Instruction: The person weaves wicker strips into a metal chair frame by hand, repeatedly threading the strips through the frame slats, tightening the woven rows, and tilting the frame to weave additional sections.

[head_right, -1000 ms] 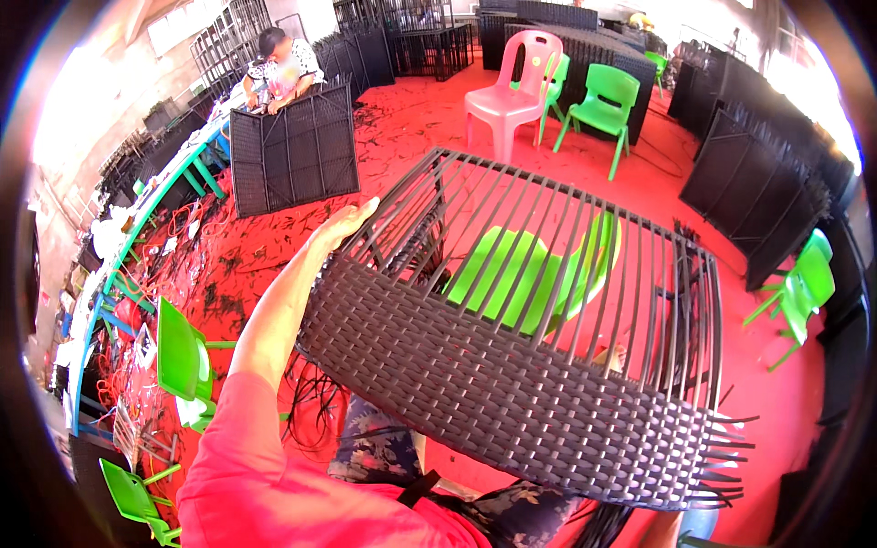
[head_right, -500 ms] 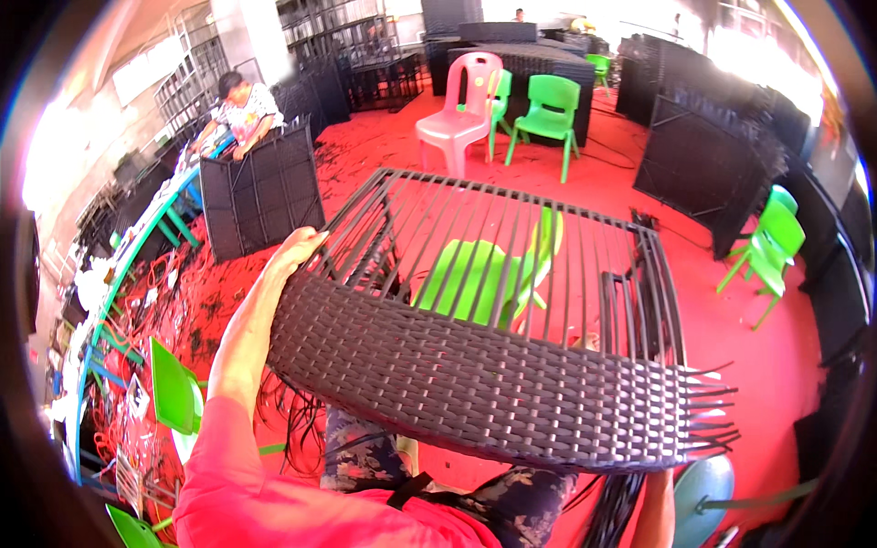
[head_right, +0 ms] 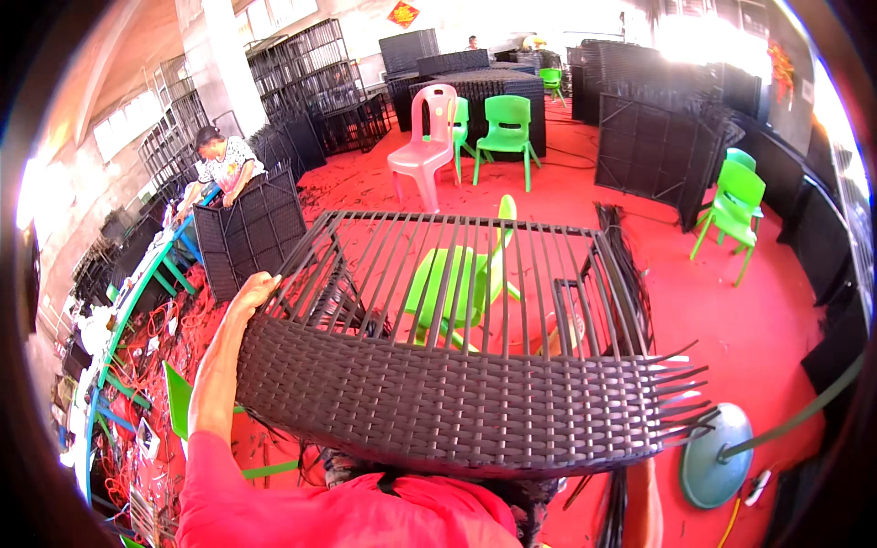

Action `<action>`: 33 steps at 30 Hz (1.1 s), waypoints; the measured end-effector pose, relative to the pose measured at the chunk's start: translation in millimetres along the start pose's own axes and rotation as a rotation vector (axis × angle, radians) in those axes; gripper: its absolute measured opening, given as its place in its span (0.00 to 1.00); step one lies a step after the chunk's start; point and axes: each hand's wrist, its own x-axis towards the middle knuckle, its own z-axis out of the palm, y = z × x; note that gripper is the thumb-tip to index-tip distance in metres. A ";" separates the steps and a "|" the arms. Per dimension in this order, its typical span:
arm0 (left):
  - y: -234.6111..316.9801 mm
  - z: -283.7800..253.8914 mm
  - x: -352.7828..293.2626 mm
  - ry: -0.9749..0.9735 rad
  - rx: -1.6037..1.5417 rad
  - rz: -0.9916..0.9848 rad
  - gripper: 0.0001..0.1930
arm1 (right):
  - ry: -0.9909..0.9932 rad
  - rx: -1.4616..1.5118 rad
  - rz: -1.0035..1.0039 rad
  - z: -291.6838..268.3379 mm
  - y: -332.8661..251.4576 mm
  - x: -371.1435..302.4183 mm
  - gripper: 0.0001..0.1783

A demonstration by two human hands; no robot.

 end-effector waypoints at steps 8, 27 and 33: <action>-27.8 48.7 31.7 -0.016 0.044 -0.008 0.17 | 0.027 -0.036 -0.014 3.5 -5.5 -11.3 0.12; -89.4 84.6 67.3 -0.154 -0.044 0.024 0.19 | 0.126 -0.107 -0.116 12.8 -40.3 -51.7 0.13; -33.4 82.9 60.1 0.160 0.510 0.420 0.13 | 0.200 -0.482 -0.385 43.0 -140.5 -64.5 0.13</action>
